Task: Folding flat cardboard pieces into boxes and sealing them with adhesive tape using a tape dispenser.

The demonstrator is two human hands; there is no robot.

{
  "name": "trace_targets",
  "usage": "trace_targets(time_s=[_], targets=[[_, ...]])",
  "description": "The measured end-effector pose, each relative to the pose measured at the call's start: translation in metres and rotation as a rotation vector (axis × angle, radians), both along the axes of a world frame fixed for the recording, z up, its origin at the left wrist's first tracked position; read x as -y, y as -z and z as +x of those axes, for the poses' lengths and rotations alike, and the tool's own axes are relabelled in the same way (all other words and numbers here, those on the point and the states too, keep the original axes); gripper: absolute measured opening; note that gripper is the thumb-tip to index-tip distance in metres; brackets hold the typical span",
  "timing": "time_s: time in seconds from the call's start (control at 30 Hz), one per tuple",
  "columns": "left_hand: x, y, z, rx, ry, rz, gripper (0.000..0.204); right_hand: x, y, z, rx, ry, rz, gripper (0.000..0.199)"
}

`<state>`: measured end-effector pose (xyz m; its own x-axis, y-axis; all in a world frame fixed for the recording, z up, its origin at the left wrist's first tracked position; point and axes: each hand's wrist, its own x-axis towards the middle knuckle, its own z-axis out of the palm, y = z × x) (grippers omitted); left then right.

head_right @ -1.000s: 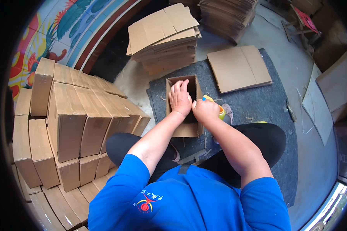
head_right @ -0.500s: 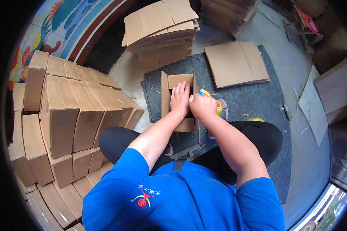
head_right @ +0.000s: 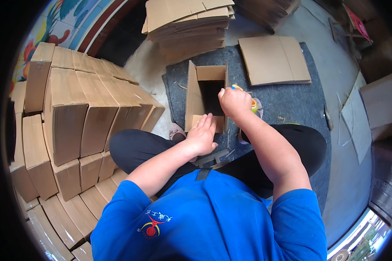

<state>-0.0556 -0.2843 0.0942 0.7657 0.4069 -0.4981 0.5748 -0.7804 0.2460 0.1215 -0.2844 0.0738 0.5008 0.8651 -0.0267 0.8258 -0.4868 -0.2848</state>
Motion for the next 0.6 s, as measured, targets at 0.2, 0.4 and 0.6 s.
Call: trace_targets(time_s=[0.2, 0.4, 0.6], targets=[[-0.008, 0.032, -0.001, 0.121, -0.089, -0.213, 0.054, -0.001, 0.003, -0.005, 0.041, -0.014, -0.057, 0.036], [-0.078, 0.02, -0.016, 0.852, -0.706, 0.114, 0.071, -0.008, -0.016, -0.014, 0.001, -0.02, -0.147, 0.052], [-0.039, 0.079, 0.01, 0.795, -0.532, -0.055, 0.086, -0.04, -0.002, -0.035, 0.107, -0.117, -0.457, 0.072]])
